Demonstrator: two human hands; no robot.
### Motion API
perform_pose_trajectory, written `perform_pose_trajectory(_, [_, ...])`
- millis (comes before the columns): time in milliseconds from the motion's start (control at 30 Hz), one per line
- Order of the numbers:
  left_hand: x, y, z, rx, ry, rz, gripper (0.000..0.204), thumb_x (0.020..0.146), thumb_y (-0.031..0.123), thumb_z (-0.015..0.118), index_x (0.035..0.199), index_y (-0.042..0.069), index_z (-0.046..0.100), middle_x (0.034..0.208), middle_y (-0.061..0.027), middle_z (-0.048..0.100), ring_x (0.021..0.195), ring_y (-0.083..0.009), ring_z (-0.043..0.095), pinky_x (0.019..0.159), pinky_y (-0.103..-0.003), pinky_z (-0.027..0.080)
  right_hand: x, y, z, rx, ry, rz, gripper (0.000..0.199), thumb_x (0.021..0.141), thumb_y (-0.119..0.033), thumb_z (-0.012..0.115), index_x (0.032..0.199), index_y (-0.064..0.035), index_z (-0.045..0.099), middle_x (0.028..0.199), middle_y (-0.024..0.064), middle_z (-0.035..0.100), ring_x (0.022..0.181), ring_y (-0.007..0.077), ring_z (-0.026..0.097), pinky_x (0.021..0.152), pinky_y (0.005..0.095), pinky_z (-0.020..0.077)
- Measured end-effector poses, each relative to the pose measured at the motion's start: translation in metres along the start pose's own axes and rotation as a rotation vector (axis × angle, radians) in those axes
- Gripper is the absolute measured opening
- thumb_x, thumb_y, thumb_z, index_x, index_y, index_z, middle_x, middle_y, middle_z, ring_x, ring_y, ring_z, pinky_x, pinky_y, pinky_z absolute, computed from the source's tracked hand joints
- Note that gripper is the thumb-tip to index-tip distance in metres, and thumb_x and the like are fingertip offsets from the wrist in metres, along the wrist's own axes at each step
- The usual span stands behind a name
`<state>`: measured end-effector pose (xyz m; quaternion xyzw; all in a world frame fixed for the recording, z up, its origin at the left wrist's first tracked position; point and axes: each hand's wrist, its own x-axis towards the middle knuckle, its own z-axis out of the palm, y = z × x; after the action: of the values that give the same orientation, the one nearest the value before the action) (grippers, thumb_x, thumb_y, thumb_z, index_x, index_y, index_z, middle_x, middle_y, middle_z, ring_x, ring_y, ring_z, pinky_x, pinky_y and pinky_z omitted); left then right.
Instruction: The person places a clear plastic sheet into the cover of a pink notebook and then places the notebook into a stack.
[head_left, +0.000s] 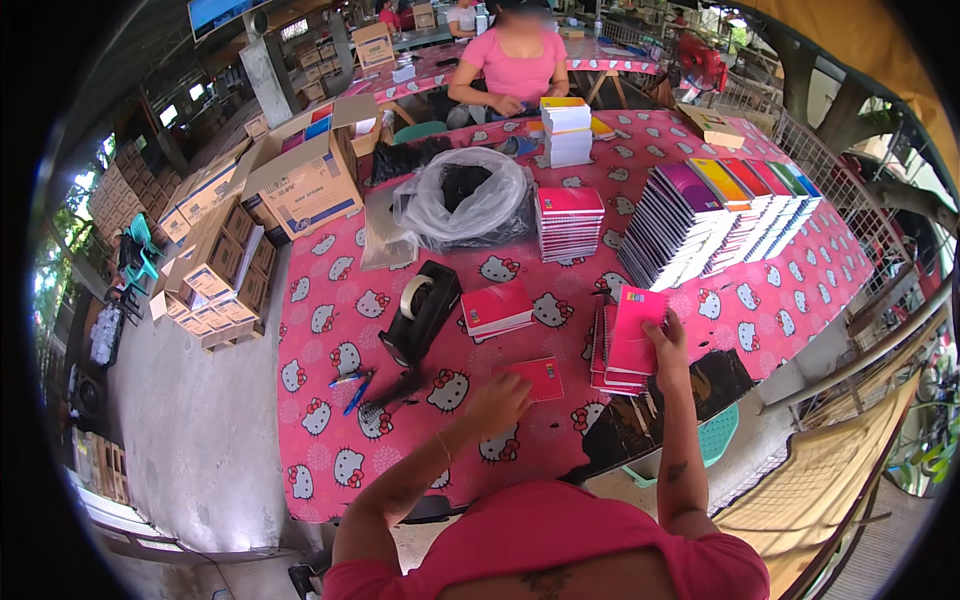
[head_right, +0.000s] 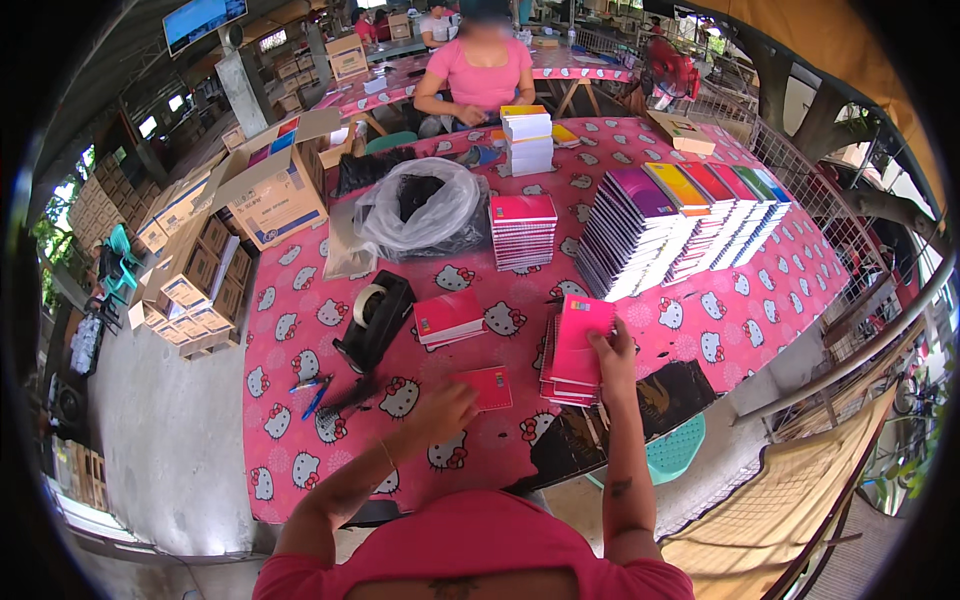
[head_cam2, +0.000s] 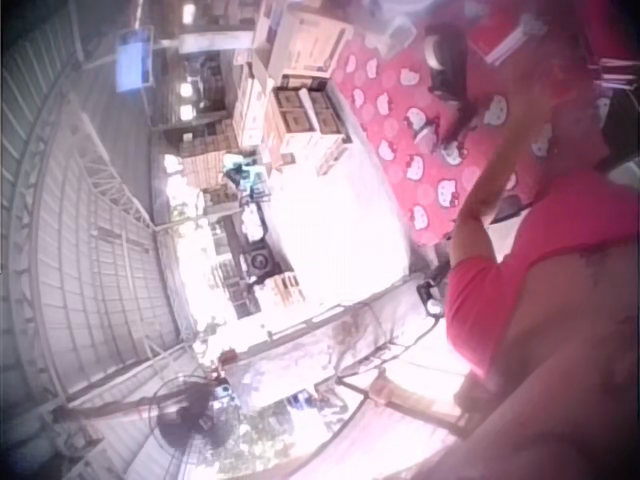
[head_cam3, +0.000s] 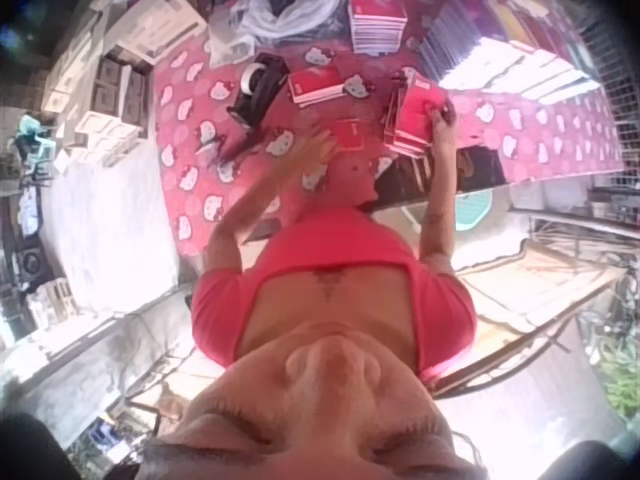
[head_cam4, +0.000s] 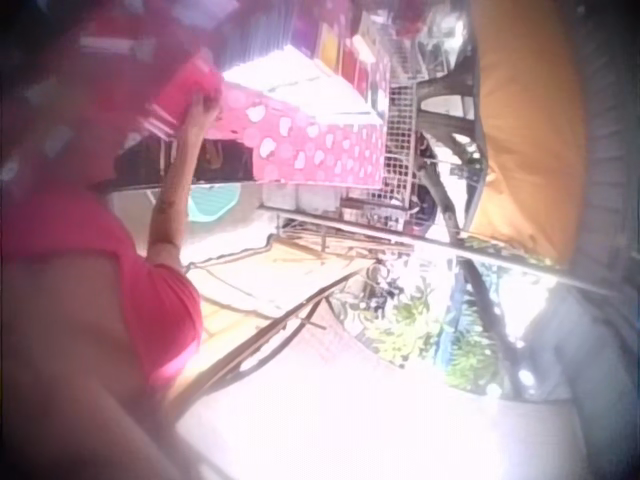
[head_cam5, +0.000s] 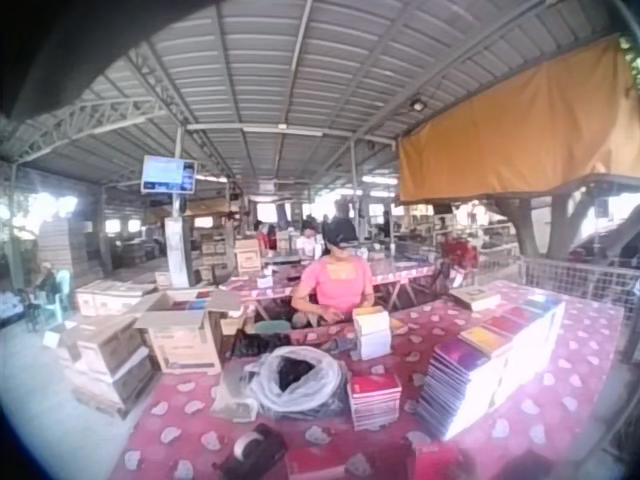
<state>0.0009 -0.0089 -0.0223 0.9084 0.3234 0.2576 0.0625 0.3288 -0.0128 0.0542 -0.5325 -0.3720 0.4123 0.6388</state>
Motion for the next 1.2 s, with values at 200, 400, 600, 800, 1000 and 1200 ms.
perform_pose_trajectory(200, [-0.006, 0.014, -0.008, 0.185, -0.295, -0.029, 0.036, 0.087, 0.015, 0.063, 0.121, 0.003, 0.056, 0.104, -0.0106, 0.057, 0.1, -0.0257, 0.058, 0.083, -0.035, 0.054, 0.011, 0.028, -0.009, -1.414, 0.317, -0.444, 0.059, 0.085, -0.012, 0.07, 0.139, -0.004, 0.047, 0.136, 0.0211, 0.053, 0.125, 0.0382, 0.051, 0.103, 0.0438, 0.042])
perform_pose_trajectory(400, [-0.005, 0.007, 0.01, 0.185, -0.007, 0.123, 0.031, 0.087, 0.01, 0.061, 0.116, 0.003, 0.057, 0.103, -0.0105, 0.06, 0.095, -0.0273, 0.062, 0.081, -0.037, 0.055, -0.033, 0.009, 0.06, -0.623, -0.269, -0.558, 0.053, 0.081, -0.008, 0.072, 0.131, -0.004, 0.054, 0.132, 0.0202, 0.055, 0.124, 0.0372, 0.053, 0.102, 0.043, 0.0437])
perform_pose_trajectory(600, [0.001, 0.005, -0.006, -0.013, -0.113, -0.165, 0.023, 0.086, 0.007, 0.06, 0.108, 0.004, 0.058, 0.1, -0.0105, 0.063, 0.094, -0.0305, 0.063, 0.083, -0.039, 0.053, -0.045, 0.04, 0.067, -0.418, -0.376, -0.247, 0.049, 0.081, 0.0, 0.068, 0.128, -0.0026, 0.056, 0.13, 0.0167, 0.057, 0.122, 0.0298, 0.056, 0.101, 0.0372, 0.0447])
perform_pose_trajectory(800, [0.022, 0.007, -0.031, 0.126, 0.089, -0.109, 0.026, 0.085, 0.008, 0.061, 0.111, 0.006, 0.059, 0.105, -0.0136, 0.062, 0.099, -0.0341, 0.06, 0.089, -0.048, 0.047, -0.045, 0.086, 0.071, -0.103, -0.434, -0.169, 0.058, 0.085, 0.003, 0.063, 0.14, -0.0057, 0.045, 0.131, 0.0097, 0.056, 0.124, 0.0196, 0.053, 0.101, 0.0333, 0.0439])
perform_pose_trajectory(1000, [0.007, 0.015, -0.02, -0.076, 0.298, -0.238, 0.045, 0.089, 0.003, 0.058, 0.133, 0.009, 0.053, 0.125, -0.0234, 0.046, 0.114, -0.0435, 0.051, 0.095, -0.051, 0.044, -0.061, 0.101, 0.098, -0.423, -0.387, -0.092, 0.051, 0.083, -0.002, 0.069, 0.13, -0.0024, 0.049, 0.115, 0.0071, 0.06, 0.105, 0.0163, 0.058, 0.09, 0.0302, 0.0476])
perform_pose_trajectory(1200, [-0.011, 0.011, 0.005, -0.476, 0.291, -0.437, 0.055, 0.087, 0.0, 0.058, 0.14, 0.012, 0.049, 0.13, -0.0262, 0.043, 0.116, -0.0468, 0.047, 0.095, -0.052, 0.045, -0.062, 0.105, 0.108, -0.212, -0.438, -0.133, 0.028, 0.081, -0.005, 0.074, 0.107, -0.0025, 0.064, 0.098, 0.0051, 0.066, 0.093, 0.0127, 0.06, 0.084, 0.0273, 0.0484])
